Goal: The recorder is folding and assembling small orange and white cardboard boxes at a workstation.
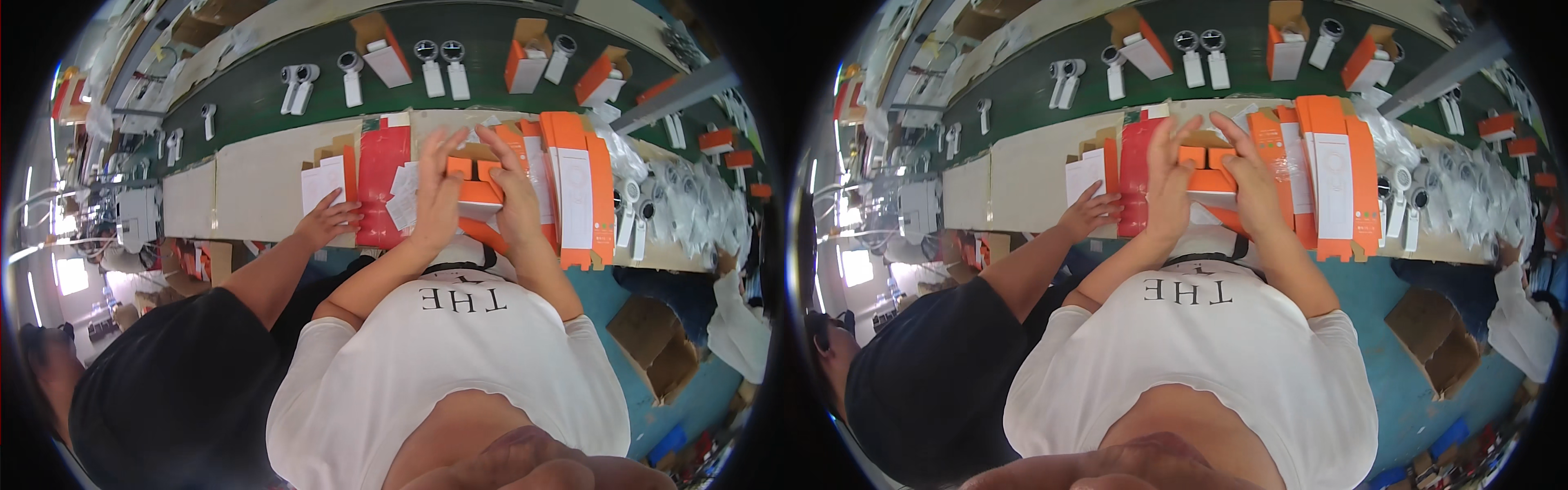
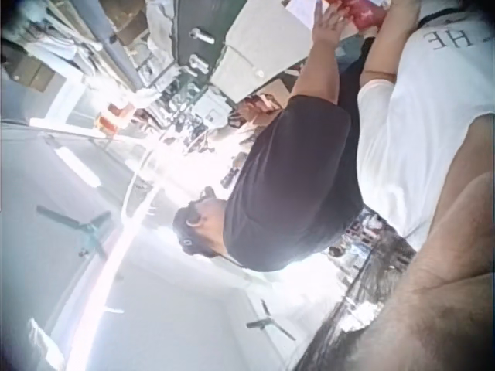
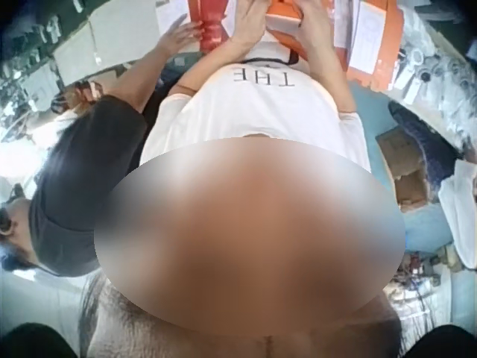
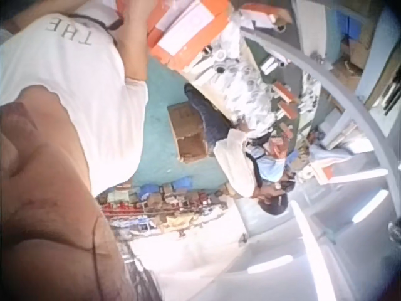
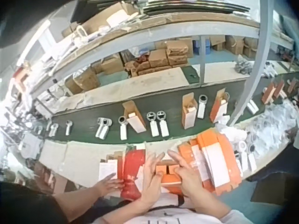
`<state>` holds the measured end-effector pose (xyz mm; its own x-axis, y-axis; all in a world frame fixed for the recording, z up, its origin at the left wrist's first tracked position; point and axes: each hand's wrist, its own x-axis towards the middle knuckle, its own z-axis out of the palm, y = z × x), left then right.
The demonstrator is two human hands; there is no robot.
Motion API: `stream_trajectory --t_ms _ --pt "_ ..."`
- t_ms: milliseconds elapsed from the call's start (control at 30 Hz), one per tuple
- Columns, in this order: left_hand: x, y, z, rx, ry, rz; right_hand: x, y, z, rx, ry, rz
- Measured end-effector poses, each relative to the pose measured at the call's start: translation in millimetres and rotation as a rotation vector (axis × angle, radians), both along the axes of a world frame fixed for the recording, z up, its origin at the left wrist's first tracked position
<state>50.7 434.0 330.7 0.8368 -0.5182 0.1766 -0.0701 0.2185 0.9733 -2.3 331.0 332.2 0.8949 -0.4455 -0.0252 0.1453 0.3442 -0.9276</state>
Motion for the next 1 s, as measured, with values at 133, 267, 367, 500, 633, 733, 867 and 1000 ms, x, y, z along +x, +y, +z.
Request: stream_trajectory --t_ms 133,267,367,500,633,733,867,1000 --pt "1 9 -14 0.005 -0.067 -0.089 5 -6 -31 0.132 -0.06 0.109" --pt "11 15 -25 -0.097 0.109 -0.19 6 -4 -31 0.172 -0.126 0.098" --pt "12 14 -21 -0.092 0.151 -0.164 5 -4 -26 0.122 -0.172 0.14" --pt "12 15 -10 -0.117 0.268 -0.195 4 -1 -21 0.044 -0.179 0.123" --pt "15 14 -16 -0.012 0.134 -0.209 6 1 -18 -0.034 -0.119 0.113" --pt "17 16 -20 0.083 0.123 -0.199 6 2 -18 -0.036 -0.103 0.099" --pt "13 17 -9 0.154 0.045 -0.253 8 -3 -16 0.063 -0.035 0.12" --pt "29 28 5 0.415 -0.508 -0.332 12 -10 -9 0.143 -0.076 0.147"
